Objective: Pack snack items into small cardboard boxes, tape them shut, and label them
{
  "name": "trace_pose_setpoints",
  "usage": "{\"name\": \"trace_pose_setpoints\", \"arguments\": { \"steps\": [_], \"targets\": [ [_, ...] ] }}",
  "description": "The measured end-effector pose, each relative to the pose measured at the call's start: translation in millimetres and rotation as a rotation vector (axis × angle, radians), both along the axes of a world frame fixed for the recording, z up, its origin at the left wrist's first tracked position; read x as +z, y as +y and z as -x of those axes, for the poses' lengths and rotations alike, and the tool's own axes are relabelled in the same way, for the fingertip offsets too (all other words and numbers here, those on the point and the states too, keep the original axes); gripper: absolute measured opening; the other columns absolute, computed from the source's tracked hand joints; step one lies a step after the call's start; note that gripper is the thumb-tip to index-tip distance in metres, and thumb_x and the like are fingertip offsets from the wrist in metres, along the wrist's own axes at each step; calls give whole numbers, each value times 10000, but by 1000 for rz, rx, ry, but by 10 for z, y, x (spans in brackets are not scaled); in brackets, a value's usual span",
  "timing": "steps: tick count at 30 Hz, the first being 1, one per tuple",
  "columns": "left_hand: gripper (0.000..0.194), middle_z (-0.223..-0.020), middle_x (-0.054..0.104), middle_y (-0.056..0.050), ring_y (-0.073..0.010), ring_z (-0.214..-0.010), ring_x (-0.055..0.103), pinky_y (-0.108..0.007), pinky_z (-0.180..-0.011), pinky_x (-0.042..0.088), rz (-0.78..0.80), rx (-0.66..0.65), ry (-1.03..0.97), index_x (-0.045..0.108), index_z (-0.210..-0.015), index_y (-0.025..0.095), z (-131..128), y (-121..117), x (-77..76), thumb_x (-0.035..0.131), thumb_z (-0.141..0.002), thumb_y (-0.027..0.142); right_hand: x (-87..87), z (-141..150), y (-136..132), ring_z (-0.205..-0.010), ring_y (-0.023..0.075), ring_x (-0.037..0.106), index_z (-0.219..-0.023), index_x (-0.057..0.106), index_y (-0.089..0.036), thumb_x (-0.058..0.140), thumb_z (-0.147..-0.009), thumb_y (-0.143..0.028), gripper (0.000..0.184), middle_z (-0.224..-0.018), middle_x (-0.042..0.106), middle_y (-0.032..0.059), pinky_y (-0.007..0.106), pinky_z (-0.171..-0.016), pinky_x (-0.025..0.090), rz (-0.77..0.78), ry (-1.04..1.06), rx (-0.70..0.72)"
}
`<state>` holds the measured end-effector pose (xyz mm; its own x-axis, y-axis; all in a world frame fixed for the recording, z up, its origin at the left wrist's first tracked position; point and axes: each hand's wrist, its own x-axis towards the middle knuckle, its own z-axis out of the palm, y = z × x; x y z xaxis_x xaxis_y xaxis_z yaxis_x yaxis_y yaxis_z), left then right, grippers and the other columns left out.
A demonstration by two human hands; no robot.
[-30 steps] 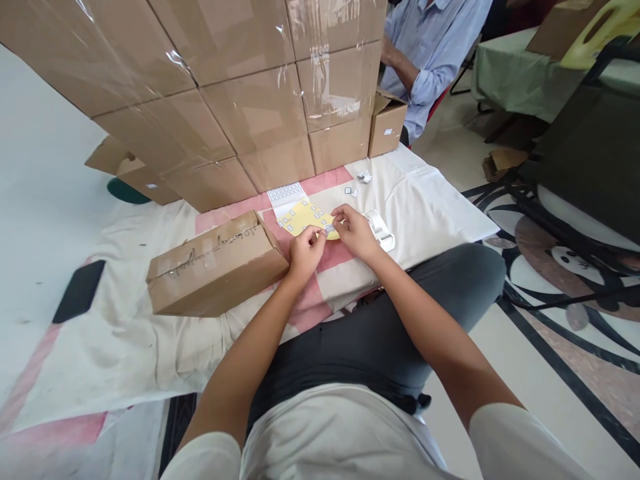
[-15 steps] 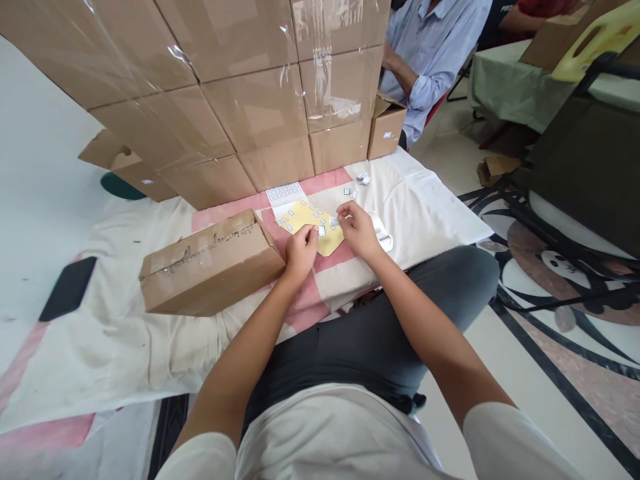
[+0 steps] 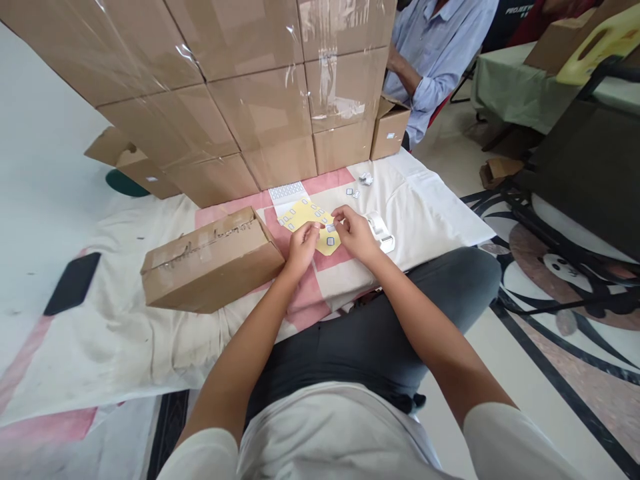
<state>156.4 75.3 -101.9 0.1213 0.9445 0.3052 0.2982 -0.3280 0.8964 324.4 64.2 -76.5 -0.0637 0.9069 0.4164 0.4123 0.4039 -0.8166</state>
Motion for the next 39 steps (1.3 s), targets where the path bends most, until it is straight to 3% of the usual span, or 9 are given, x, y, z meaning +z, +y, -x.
{"name": "trace_pose_setpoints", "arguments": {
  "steps": [4,10,17,20,24,33,39],
  "targets": [
    [432,-627,459,24,-122,-599,441,-256,-592,366,14,-79,-147,546,-728,201,0,33,2,512,-941,575,9,17,-22,-506,100,436,-1083,579,-189,487,-880,-166,225,-880,650,-3,254,-578,345,-29,-41,73],
    [444,-590,455,31,-109,-584,406,-250,-572,338,34,-146,-234,506,-642,195,0,16,33,640,-881,544,3,32,-30,-550,118,469,-1102,586,-192,494,-892,-182,230,-892,662,6,256,-597,341,-34,-84,85],
    [426,-603,457,37,-109,-579,399,-251,-585,358,41,-157,-276,495,-670,203,-3,44,-24,619,-908,535,-43,62,-21,-550,110,471,-1086,545,-199,564,-881,-227,208,-938,670,14,261,-613,358,-35,-120,71],
    [416,-621,460,36,-112,-593,408,-252,-599,369,40,-150,-287,494,-694,208,5,59,-57,603,-924,538,-52,71,-28,-545,92,461,-1071,528,-199,616,-864,-241,229,-1053,641,39,264,-609,377,-59,-129,23],
    [405,-645,458,35,-115,-610,418,-249,-606,372,33,-135,-301,489,-720,212,12,70,-92,586,-941,537,-31,56,-53,-551,76,469,-935,572,-194,643,-879,-277,123,-1188,550,75,282,-616,427,-110,-179,13],
    [409,-682,474,27,-122,-640,433,-259,-628,380,12,-136,-289,521,-745,208,12,59,-67,599,-935,562,-22,67,-96,-808,179,608,-1020,705,-209,661,-907,-293,147,-1188,566,76,311,-739,483,-165,-383,-15],
    [460,-667,458,26,-122,-632,420,-260,-625,380,2,-130,-292,488,-710,210,0,33,-30,606,-922,602,-21,89,-104,-677,126,551,-1005,719,-192,584,-977,-256,152,-1184,605,69,292,-667,427,-167,-412,1]
  ]
}}
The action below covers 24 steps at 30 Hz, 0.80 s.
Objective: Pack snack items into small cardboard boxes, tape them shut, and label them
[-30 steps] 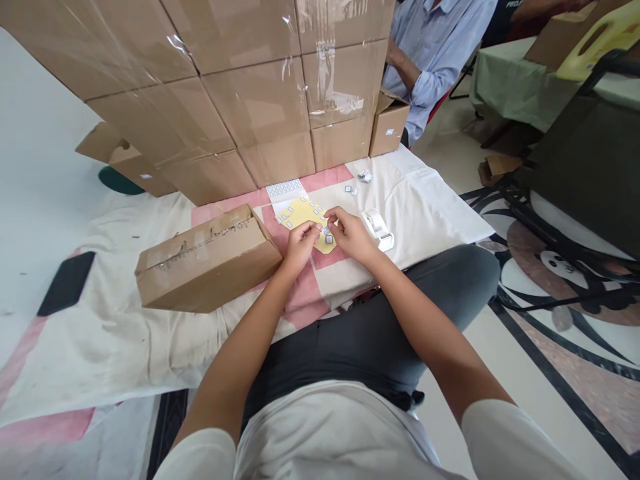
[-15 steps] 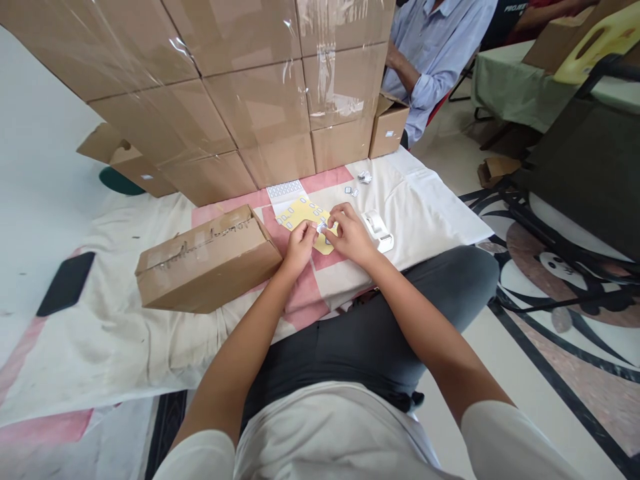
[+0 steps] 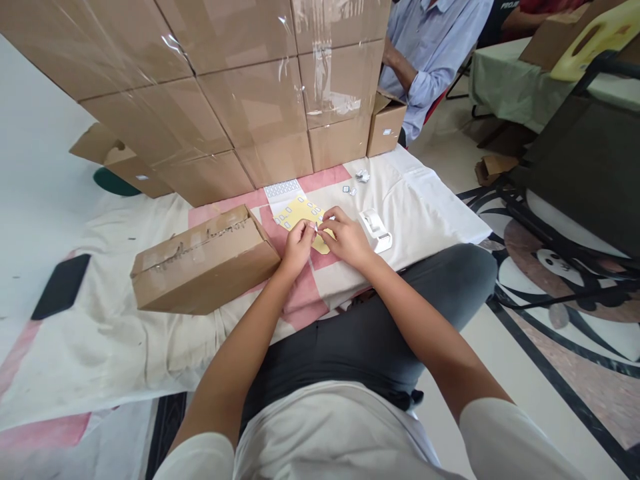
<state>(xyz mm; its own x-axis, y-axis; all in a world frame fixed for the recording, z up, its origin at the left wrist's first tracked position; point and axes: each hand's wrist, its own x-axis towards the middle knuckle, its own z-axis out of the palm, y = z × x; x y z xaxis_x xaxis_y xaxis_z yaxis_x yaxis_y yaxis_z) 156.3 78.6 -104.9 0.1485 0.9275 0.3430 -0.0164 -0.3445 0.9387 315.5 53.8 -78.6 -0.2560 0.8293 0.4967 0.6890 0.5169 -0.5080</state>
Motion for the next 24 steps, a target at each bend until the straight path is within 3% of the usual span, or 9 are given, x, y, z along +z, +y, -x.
{"name": "trace_pose_setpoints", "arguments": {
  "steps": [9,15,24],
  "targets": [
    [442,-614,428,37,-109,-553,376,-255,-551,341,40,-52,-50,480,-708,215,15,-18,26,573,-932,585,17,-4,-30,-844,176,613,-1020,705,-203,563,-988,-256,155,-1187,596,85,290,-687,432,-54,-22,36],
    [377,-646,410,41,-109,-590,385,-251,-582,350,14,-16,-67,482,-731,213,9,-33,15,587,-946,505,40,15,-42,-787,160,594,-1003,698,-205,537,-1001,-269,173,-1140,608,75,290,-688,431,-34,51,19],
    [393,-674,399,42,-113,-600,377,-256,-591,355,2,-3,-49,479,-771,218,-10,-30,-25,551,-965,553,33,59,-5,-649,125,498,-886,644,-184,556,-939,-198,103,-972,615,43,279,-657,418,28,358,40]
  ]
}}
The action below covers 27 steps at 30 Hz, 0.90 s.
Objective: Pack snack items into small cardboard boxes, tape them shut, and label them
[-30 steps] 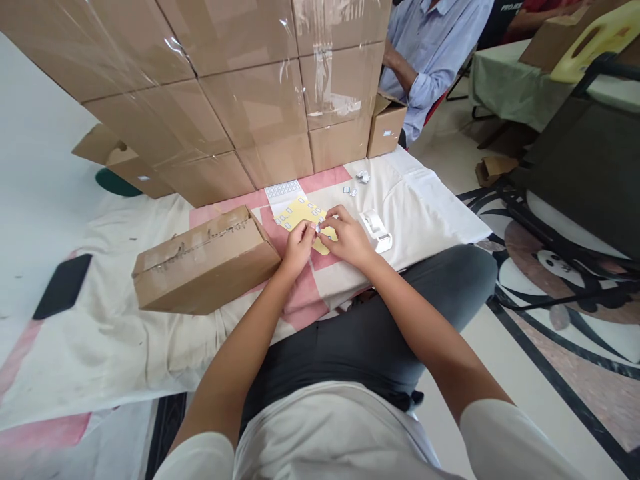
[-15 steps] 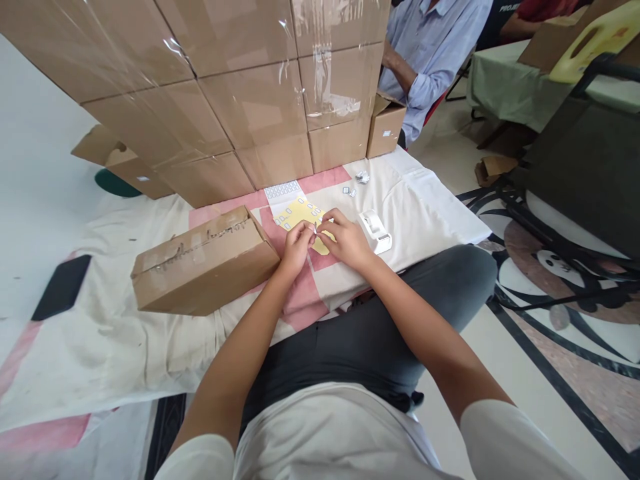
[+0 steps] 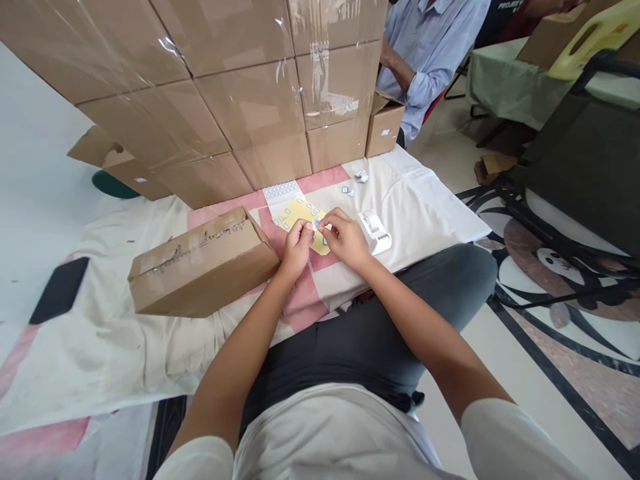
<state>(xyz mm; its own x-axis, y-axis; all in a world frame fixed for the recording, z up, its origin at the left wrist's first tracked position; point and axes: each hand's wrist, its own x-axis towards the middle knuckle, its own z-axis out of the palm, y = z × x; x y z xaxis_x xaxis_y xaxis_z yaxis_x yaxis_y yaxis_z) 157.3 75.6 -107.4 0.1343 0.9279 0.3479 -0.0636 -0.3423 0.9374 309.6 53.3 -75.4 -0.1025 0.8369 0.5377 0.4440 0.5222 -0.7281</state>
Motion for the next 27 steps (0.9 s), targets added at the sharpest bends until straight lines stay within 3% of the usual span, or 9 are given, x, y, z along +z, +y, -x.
{"name": "trace_pose_setpoints", "arguments": {
  "steps": [13,19,23,27],
  "targets": [
    [384,-685,430,38,-124,-626,404,-253,-621,373,12,28,69,489,-792,225,26,9,-24,538,-956,568,-16,6,65,-599,110,467,-814,597,-188,598,-890,-304,139,-884,617,27,265,-599,405,115,165,-46],
    [385,-687,443,43,-124,-640,413,-241,-629,373,42,78,131,498,-800,223,53,23,-63,526,-946,578,-9,-4,63,-534,71,492,-1138,604,-179,584,-888,-295,277,-1005,665,19,230,-537,386,319,225,47],
    [397,-670,439,47,-124,-621,412,-239,-604,372,19,88,175,482,-757,220,30,-47,-7,536,-931,573,-21,-11,20,-660,102,567,-1125,635,-174,578,-883,-244,258,-936,641,8,234,-644,441,293,221,114],
    [403,-655,471,41,-141,-604,445,-252,-569,386,-22,94,202,497,-746,225,16,-52,6,538,-910,590,-99,-6,69,-654,114,537,-1074,661,-178,649,-882,-290,222,-847,643,-4,232,-621,415,311,220,221]
  ]
}}
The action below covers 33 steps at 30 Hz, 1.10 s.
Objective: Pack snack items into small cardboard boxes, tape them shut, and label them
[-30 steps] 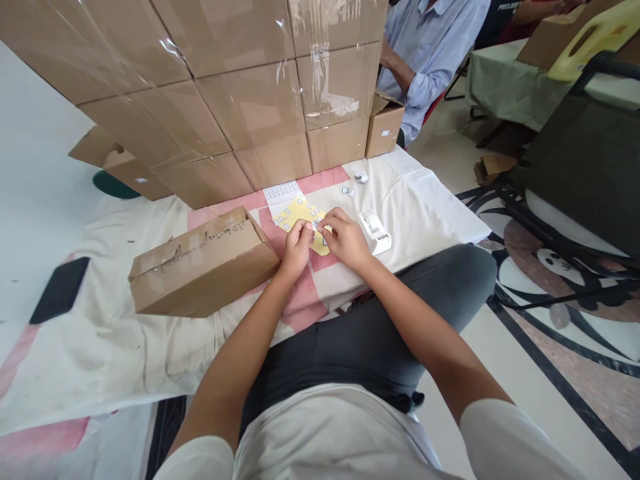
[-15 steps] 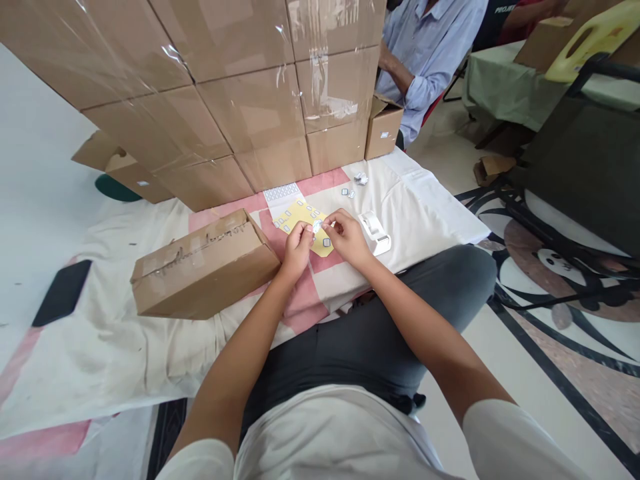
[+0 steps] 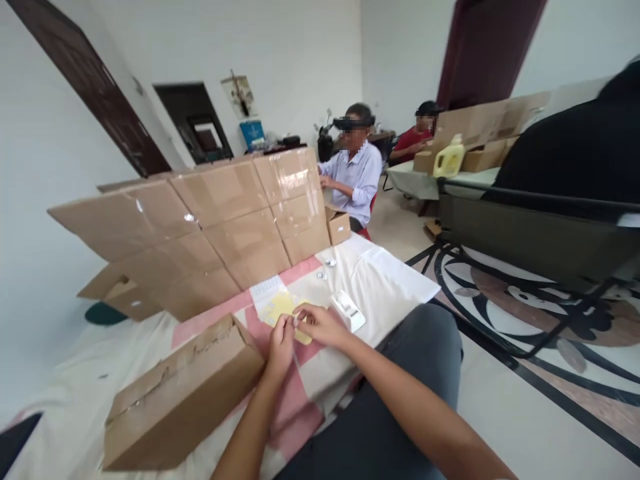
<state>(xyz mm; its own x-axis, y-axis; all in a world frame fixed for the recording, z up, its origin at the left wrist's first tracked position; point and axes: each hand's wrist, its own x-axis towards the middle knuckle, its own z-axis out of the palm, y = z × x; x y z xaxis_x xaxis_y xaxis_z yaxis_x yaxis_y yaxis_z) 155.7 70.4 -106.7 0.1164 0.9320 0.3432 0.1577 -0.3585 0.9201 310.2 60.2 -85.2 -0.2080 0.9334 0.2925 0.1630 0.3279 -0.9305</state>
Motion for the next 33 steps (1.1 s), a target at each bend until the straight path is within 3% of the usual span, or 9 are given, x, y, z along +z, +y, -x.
{"name": "trace_pose_setpoints", "arguments": {
  "steps": [3,6,11,18,25,27,31,33],
  "targets": [
    [415,-662,510,32,-160,-621,482,-271,-587,411,-20,3,27,529,-769,229,2,32,-24,544,-886,626,-27,0,45,-707,129,568,-1009,679,-185,661,-904,-325,176,-840,664,-2,235,-648,431,-41,-4,-1],
    [454,-638,503,28,-173,-612,489,-284,-583,409,-22,26,60,526,-736,234,4,22,-45,531,-875,666,-33,2,43,-761,142,614,-922,670,-176,578,-945,-250,120,-825,682,7,242,-695,457,-33,2,-18],
    [509,-668,541,12,-195,-644,528,-306,-603,441,-49,59,100,551,-735,239,-2,-13,-35,528,-848,735,-4,-5,38,-724,144,590,-840,670,-177,654,-824,-137,46,-766,654,-9,243,-672,425,-30,-26,-59],
    [527,-676,539,15,-195,-659,539,-309,-637,476,-58,68,118,525,-726,244,1,-16,-38,482,-879,747,41,-48,19,-695,136,632,-929,691,-182,536,-826,-72,217,-781,701,-8,218,-624,442,-14,-16,45],
    [570,-657,508,13,-175,-633,500,-287,-604,457,-42,65,118,545,-725,223,16,-2,-103,521,-833,782,57,-64,-4,-704,132,609,-897,684,-194,603,-730,-51,234,-755,679,-31,209,-635,394,-65,-87,-28],
    [575,-705,557,-6,-183,-673,541,-285,-626,476,-40,73,110,579,-780,211,36,20,-116,532,-823,783,61,-63,-11,-699,126,605,-917,671,-199,605,-743,-63,230,-770,685,-34,204,-629,382,-82,-106,-43],
    [653,-960,679,-79,-239,-879,650,-323,-757,541,-25,96,79,613,-1112,193,70,62,-93,573,-802,767,69,-57,-29,-721,128,614,-993,638,-219,602,-789,-92,243,-849,707,-26,206,-639,380,-111,-137,-85],
    [672,-953,690,-85,-246,-879,659,-325,-760,544,-11,63,77,634,-1094,184,65,68,-69,612,-767,770,73,-56,-41,-740,137,619,-1012,625,-225,599,-813,-112,231,-868,707,-20,213,-654,381,-119,-157,-115]
  ]
}}
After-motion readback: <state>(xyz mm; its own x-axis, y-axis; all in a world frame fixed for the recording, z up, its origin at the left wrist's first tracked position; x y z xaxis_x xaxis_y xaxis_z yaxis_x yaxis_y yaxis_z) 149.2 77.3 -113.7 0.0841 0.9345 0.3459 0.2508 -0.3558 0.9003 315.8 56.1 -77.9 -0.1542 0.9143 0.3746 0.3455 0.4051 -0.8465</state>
